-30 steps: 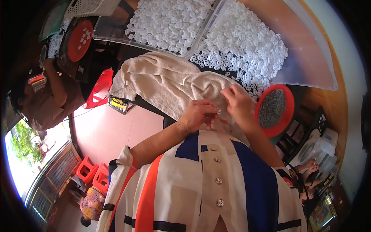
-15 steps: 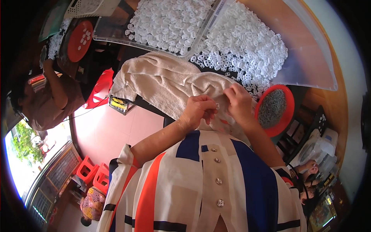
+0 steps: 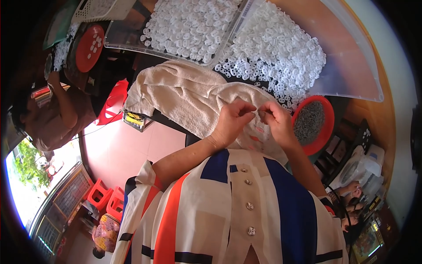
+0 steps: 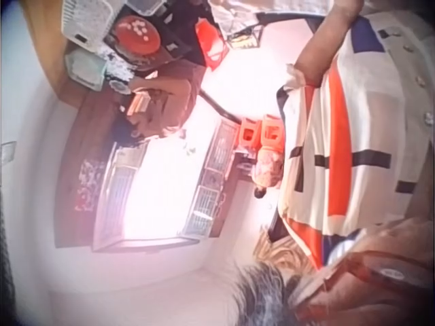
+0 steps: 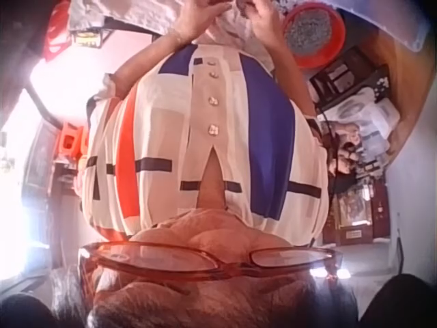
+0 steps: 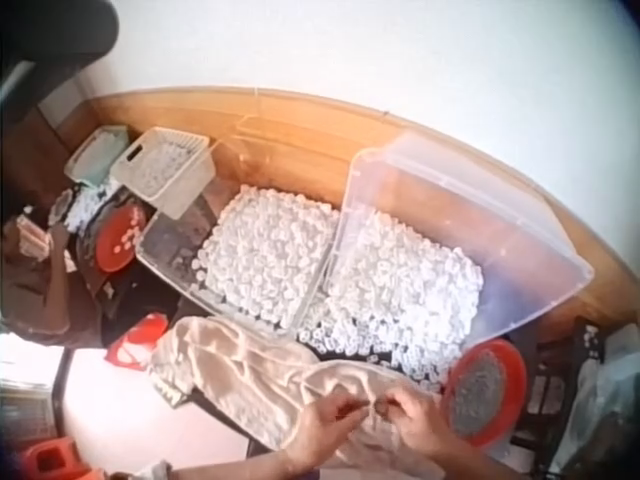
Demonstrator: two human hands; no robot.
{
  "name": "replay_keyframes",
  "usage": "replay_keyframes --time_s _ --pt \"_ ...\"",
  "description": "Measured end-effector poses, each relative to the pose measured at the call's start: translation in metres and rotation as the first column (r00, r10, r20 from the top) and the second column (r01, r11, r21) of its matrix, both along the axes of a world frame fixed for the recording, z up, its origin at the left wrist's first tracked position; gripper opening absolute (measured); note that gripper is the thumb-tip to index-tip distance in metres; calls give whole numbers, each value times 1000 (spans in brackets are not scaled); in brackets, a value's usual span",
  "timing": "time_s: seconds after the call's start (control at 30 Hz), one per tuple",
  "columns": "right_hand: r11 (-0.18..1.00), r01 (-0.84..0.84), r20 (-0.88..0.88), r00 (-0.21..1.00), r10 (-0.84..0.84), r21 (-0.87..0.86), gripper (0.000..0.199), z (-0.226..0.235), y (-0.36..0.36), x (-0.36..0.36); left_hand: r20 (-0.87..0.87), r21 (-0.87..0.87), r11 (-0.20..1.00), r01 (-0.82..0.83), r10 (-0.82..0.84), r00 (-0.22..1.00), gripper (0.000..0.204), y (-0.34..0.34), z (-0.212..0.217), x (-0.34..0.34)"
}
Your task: Assembling small white plastic rings by inserting grey center components at a manual workstation.
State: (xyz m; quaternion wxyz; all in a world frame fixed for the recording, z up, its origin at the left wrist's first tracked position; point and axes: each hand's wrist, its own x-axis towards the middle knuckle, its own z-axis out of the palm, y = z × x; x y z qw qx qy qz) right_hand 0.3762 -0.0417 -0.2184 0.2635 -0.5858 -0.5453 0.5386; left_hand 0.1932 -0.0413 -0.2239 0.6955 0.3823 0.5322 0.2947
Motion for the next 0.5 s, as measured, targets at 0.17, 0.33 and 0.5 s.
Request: replay_keyframes --time_s 0.17,0.33,0.5 --pt "911 62 -233 958 -170 -409 9 9 -1 -5 -141 371 923 107 -57 988 12 -2 -4 -4" --pt "876 93 -287 924 -253 -474 12 9 -7 -9 -180 421 898 127 -55 982 9 -3 -6 -3" --pt "882 122 -260 929 -262 -455 11 6 -11 -13 -44 90 995 46 -42 998 10 -7 -5 0"
